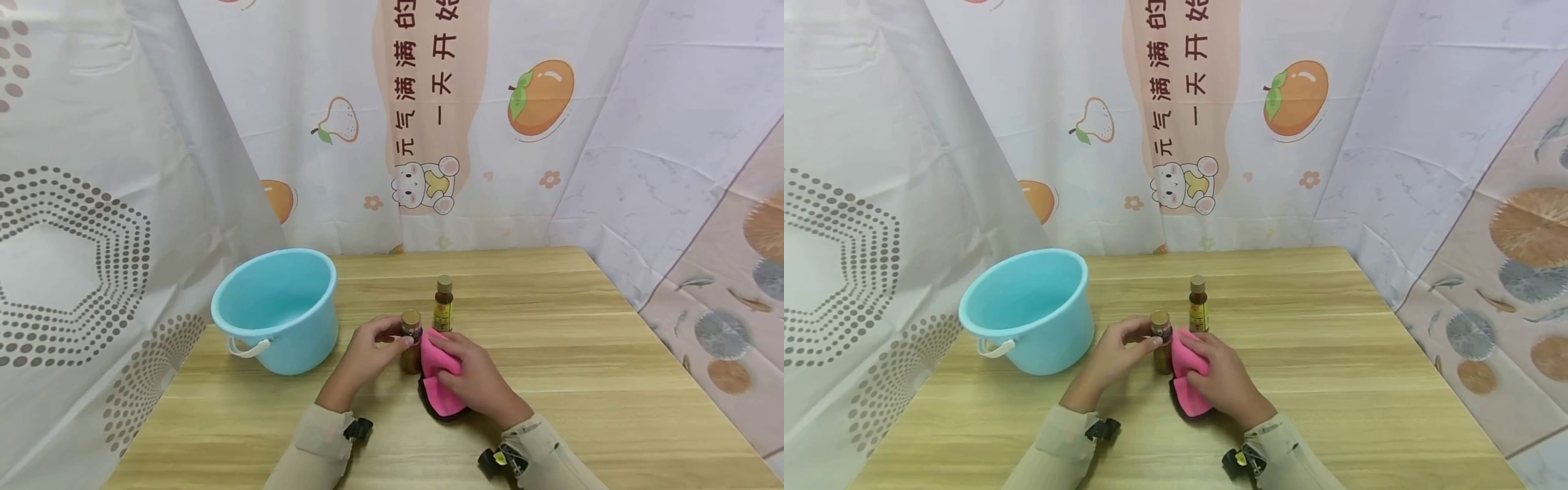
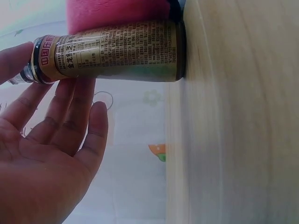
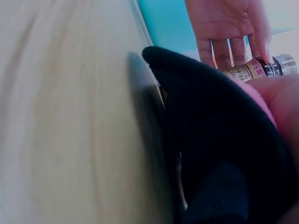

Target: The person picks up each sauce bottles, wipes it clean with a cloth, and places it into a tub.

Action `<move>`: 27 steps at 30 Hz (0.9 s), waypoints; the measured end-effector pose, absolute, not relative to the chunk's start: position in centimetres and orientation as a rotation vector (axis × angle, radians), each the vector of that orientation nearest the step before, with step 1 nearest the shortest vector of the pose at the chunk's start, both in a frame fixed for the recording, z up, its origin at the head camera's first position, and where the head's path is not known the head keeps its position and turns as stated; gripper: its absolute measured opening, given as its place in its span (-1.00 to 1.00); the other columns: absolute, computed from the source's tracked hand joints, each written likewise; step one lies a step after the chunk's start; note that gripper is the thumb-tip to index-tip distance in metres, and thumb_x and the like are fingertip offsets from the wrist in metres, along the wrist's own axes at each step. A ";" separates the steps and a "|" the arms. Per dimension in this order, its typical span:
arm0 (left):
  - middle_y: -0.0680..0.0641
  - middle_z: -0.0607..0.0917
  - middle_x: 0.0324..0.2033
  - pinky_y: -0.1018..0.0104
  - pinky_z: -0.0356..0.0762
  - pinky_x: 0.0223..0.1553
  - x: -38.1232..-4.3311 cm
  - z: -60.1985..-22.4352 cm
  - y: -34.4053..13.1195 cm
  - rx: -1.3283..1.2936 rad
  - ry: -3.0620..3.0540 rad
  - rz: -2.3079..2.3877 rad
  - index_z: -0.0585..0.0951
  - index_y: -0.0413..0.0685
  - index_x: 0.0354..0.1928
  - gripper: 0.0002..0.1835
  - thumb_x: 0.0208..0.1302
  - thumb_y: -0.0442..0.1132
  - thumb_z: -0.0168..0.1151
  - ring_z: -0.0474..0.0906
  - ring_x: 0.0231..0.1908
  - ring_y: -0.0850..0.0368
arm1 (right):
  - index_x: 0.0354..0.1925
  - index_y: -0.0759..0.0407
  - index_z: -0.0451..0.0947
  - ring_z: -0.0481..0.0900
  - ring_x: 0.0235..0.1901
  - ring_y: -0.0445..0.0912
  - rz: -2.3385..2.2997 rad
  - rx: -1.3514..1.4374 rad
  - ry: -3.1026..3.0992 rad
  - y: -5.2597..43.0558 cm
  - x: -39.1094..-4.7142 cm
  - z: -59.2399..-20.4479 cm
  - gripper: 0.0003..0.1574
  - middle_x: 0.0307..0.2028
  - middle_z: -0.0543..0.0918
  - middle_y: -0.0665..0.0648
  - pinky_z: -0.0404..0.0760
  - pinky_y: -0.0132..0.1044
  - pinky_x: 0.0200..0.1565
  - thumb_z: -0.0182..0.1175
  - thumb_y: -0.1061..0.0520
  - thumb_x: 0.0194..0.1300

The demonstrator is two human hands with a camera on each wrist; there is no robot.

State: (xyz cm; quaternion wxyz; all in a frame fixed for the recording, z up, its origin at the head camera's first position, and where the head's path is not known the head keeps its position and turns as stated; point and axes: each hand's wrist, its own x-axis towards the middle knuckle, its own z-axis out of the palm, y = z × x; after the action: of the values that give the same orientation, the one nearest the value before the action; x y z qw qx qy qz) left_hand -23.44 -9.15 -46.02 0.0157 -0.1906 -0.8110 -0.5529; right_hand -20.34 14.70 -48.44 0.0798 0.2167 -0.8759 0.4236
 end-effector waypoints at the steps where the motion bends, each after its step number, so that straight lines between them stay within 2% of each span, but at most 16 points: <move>1: 0.06 0.74 0.10 0.04 0.64 0.16 -23.4 -46.0 -9.1 -0.600 -2.521 -1.719 0.70 0.11 0.20 -0.61 0.37 -0.07 0.41 0.68 0.07 0.13 | 0.38 -0.05 0.55 0.63 0.10 -0.08 1.256 0.639 -2.637 14.7 -20.4 -48.5 -0.13 0.30 0.59 0.03 0.68 -0.24 0.02 0.39 0.37 0.10; 4: 0.07 0.73 0.11 0.04 0.65 0.17 -23.5 -46.0 -9.1 -0.612 -2.522 -1.710 0.70 0.12 0.20 -0.62 0.38 -0.07 0.40 0.68 0.08 0.12 | 0.39 -0.07 0.54 0.62 0.07 -0.11 1.238 0.618 -2.680 14.7 -20.5 -48.6 -0.11 0.29 0.60 0.00 0.67 -0.24 0.00 0.38 0.36 0.09; 10: 0.20 0.72 0.10 0.04 0.63 0.19 -23.6 -46.3 -9.0 -0.598 -2.552 -1.658 0.71 0.33 0.16 -0.61 0.32 0.14 0.42 0.64 0.10 0.20 | 0.40 -0.12 0.53 0.60 0.07 -0.15 1.214 0.607 -2.721 14.7 -20.5 -48.7 -0.12 0.30 0.58 -0.06 0.66 -0.23 0.03 0.39 0.31 0.11; 13: 0.22 0.73 0.08 0.03 0.64 0.18 -23.7 -46.5 -9.0 -0.578 -2.536 -1.672 0.72 0.38 0.12 -0.63 0.29 0.15 0.44 0.65 0.09 0.20 | 0.40 -0.11 0.52 0.60 0.07 -0.15 1.197 0.626 -2.712 14.7 -20.6 -48.7 -0.12 0.29 0.58 -0.05 0.66 -0.21 0.04 0.39 0.30 0.11; 21: 0.20 0.71 0.06 -0.02 0.65 0.14 -23.7 -46.3 -9.1 -0.577 -2.515 -1.669 0.74 0.26 0.11 -0.63 0.29 0.08 0.46 0.62 0.09 0.19 | 0.42 -0.07 0.51 0.59 0.20 -0.08 1.261 0.653 -2.624 14.6 -20.4 -48.5 -0.10 0.34 0.56 -0.01 0.68 -0.12 0.12 0.41 0.32 0.11; 27: 0.16 0.74 0.02 0.05 0.64 0.15 -23.6 -46.3 -9.1 -0.559 -2.540 -1.676 0.69 0.24 0.18 -0.57 0.31 0.10 0.44 0.65 0.07 0.19 | 0.42 -0.11 0.51 0.58 0.25 -0.07 1.265 0.696 -2.494 14.5 -20.3 -48.6 -0.06 0.33 0.57 -0.03 0.68 -0.09 0.16 0.43 0.35 0.08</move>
State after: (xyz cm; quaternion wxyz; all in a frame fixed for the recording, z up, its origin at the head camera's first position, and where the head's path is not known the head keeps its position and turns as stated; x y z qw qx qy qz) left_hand -23.62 -9.09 -46.25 0.0239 -0.1805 -0.8206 -0.5417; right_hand -20.33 14.53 -48.57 0.1294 0.2395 -0.8581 0.4353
